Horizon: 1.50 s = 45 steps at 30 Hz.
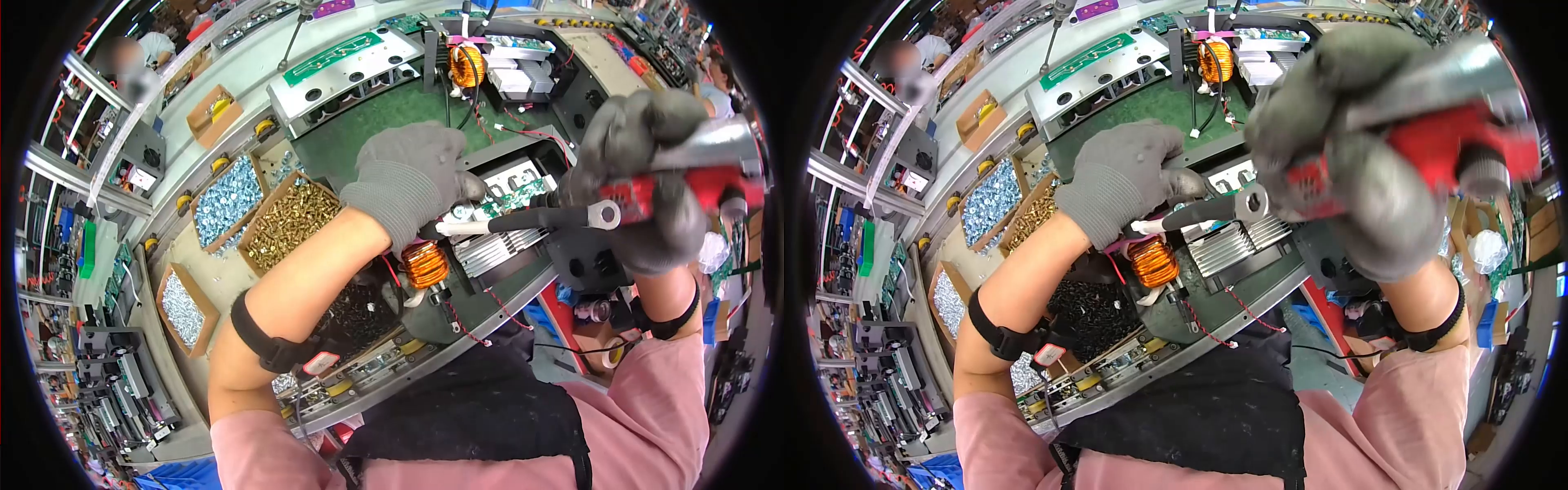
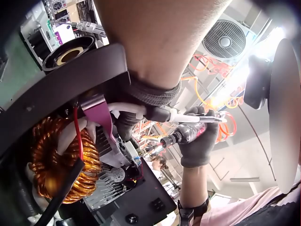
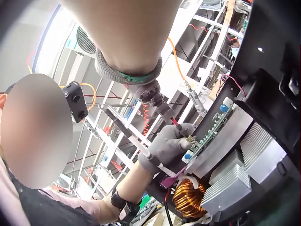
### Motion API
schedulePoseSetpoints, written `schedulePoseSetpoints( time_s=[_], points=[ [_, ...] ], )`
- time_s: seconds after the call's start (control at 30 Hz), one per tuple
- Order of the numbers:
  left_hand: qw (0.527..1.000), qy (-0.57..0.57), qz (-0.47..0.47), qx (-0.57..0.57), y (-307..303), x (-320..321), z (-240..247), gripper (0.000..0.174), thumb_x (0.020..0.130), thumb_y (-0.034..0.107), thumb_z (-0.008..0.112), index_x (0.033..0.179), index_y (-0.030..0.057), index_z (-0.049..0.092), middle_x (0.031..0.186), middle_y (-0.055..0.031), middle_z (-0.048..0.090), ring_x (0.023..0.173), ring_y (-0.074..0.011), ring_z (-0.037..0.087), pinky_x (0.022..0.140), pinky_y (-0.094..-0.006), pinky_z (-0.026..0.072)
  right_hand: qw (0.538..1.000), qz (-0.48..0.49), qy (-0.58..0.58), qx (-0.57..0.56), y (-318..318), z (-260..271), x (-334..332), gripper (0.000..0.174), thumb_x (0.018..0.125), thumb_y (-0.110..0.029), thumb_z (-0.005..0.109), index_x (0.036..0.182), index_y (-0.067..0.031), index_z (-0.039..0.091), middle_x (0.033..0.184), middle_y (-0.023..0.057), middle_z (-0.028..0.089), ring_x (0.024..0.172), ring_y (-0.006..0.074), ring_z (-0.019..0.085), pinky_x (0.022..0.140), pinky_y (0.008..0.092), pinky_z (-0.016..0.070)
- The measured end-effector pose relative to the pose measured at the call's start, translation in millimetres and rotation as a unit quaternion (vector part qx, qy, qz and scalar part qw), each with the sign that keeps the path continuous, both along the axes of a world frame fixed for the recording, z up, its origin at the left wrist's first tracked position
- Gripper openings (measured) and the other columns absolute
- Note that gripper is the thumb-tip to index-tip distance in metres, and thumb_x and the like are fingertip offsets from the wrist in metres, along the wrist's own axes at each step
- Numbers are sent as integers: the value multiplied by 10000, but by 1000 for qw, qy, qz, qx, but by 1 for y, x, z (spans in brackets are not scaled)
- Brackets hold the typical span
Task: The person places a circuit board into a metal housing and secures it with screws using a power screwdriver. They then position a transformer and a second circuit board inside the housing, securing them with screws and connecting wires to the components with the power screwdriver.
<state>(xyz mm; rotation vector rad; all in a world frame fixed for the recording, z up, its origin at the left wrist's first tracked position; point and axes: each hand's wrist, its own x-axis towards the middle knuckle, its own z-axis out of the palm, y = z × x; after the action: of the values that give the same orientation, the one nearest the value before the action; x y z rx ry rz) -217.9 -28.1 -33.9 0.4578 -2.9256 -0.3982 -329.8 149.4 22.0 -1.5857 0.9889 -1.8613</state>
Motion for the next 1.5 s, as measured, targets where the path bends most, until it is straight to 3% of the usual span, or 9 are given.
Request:
schedulePoseSetpoints(
  time_s=[0.37,0.6,0.67,0.73,0.8,0.87,0.93,1.37,1.5],
  points=[
    [1000,-13,-11,1,-2,3,3,365,767,444,694,873,99,637,882,-109,635,864,-316,629,736,-421,499,994,-48,46,89,-19,12,11,418,836,-301,670,1090,-48,455,835,127,542,669,189,540,526,317,478],
    [980,9,-45,195,-35,-1,-2,269,826,226,653,1020,39,646,981,-128,650,917,-237,648,786,-345,513,993,-39,65,93,-21,44,1,453,865,-280,570,1214,-16,455,948,117,569,905,268,580,775,372,473],
    [745,166,-15,646,-41,0,-5,278,844,93,597,1093,-31,606,975,-131,640,937,-206,637,780,-284,517,997,9,72,20,-23,57,-9,453,900,-273,514,1261,-13,431,1014,120,555,974,268,540,865,389,438],
    [639,180,-46,746,-39,-4,6,343,893,19,539,1226,-56,513,994,-136,637,929,-192,624,776,-249,524,990,81,70,-89,-32,66,-18,450,917,-263,484,1283,-11,412,1064,123,535,1018,260,493,913,397,404],
    [656,177,-55,731,-34,-7,16,338,928,49,525,1250,-52,499,1031,-137,626,936,-193,626,777,-251,543,983,-63,118,-123,-36,65,-16,453,921,-273,488,1285,-15,411,1044,126,544,979,266,521,891,415,421],
    [813,205,-163,521,-33,-9,15,335,954,83,504,1263,-44,494,1081,-127,613,928,-187,627,767,-238,549,969,-104,190,-116,-39,70,-12,469,915,-296,520,1281,-24,413,998,142,568,914,274,564,858,441,452],
    [665,168,-46,726,-22,-14,27,334,962,99,493,1269,-33,495,1111,-114,605,925,-163,620,758,-215,539,971,-195,89,-107,-41,60,8,443,902,-283,560,1244,-30,435,969,143,580,906,276,574,840,440,465],
    [686,179,-69,702,-23,-15,19,310,942,93,542,1226,-34,537,1025,-63,624,914,-113,598,770,-220,523,968,-198,131,-80,-40,55,9,429,902,-285,556,1236,-42,437,959,127,554,893,264,552,821,428,456],
    [728,242,-214,604,-17,-18,12,307,963,54,453,1252,-43,483,1035,-166,614,932,-202,618,814,-292,553,967,-198,134,-88,-39,59,6,425,902,-285,555,1233,-45,438,956,122,546,890,260,545,815,424,453]
  ],
)
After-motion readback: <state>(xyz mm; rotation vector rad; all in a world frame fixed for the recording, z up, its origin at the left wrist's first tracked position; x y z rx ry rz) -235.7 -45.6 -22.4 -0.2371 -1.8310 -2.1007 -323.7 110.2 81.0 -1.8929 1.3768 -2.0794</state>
